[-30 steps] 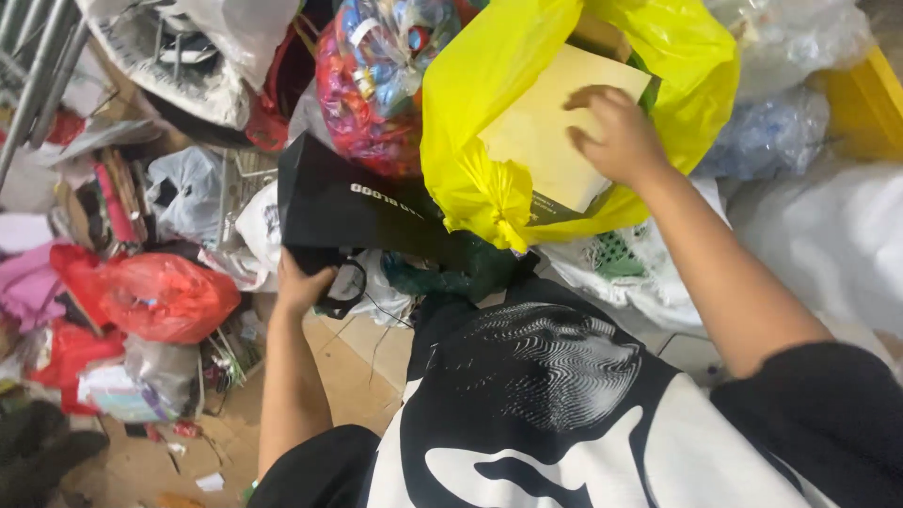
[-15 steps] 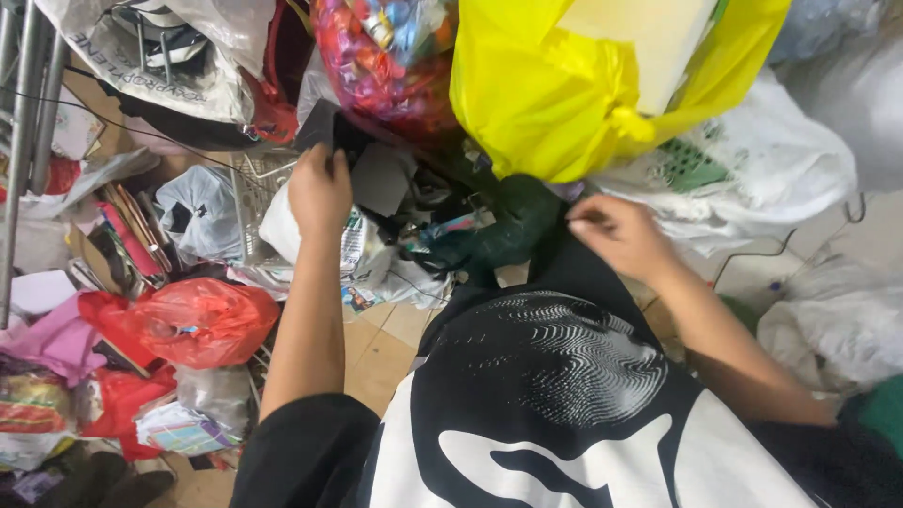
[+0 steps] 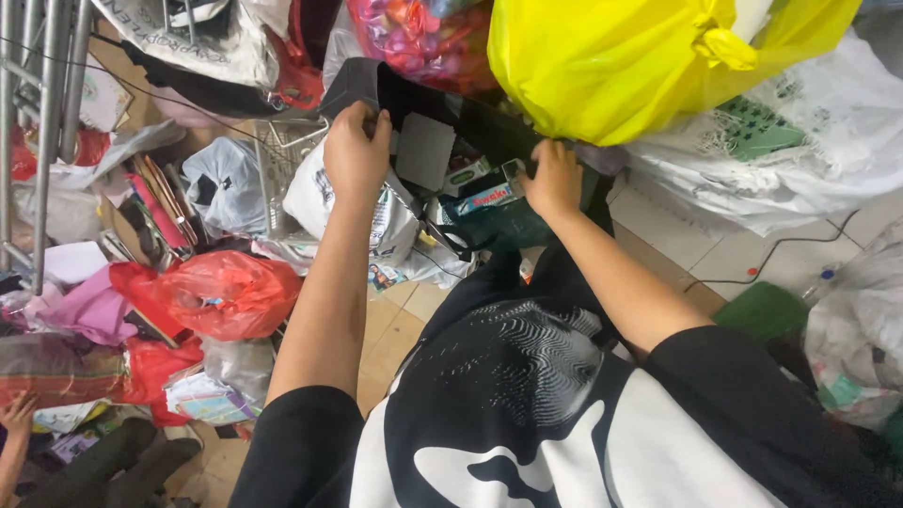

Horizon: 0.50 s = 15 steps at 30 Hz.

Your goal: Sorting various discarded items into different bags and containers for recycling.

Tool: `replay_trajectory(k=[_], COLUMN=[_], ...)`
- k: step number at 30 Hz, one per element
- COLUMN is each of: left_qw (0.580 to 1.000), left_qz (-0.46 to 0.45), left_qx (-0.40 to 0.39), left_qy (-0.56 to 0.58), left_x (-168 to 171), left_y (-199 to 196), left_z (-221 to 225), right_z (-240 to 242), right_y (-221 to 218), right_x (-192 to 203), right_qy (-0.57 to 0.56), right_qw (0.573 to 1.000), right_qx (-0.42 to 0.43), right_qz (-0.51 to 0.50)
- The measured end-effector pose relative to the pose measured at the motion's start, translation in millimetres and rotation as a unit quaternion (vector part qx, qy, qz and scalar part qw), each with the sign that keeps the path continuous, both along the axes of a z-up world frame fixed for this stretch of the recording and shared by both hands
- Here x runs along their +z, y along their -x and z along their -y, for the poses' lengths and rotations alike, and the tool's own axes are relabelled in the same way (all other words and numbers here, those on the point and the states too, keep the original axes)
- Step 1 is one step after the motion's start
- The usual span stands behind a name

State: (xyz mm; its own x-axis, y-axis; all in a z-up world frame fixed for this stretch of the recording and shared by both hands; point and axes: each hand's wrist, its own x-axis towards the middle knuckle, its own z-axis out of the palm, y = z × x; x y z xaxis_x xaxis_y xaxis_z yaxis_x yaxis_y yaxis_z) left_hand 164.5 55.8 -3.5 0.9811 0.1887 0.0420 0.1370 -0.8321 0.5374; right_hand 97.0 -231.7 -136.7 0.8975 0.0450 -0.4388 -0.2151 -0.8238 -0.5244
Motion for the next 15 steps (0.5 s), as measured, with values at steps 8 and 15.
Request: replay_trajectory(k=[8,15], left_qw=[1.000,0.999], left_qz=[-0.010,0.019], left_qx=[-0.001,-0.029], left_qy=[0.008,0.001], left_x=[-3.6,0.6], left_y=[3.1,-26.0], left_z=[-4.4,19.2], right_z=[30.4,-6.4], right_y=[7.3,-14.4], right_x=[-13.0,32.4], right_qy=[-0.040,-0.004], right_qw=[0.981,0.993], right_qx=[-0.130,0.027], right_qz=[0.141,-0.115])
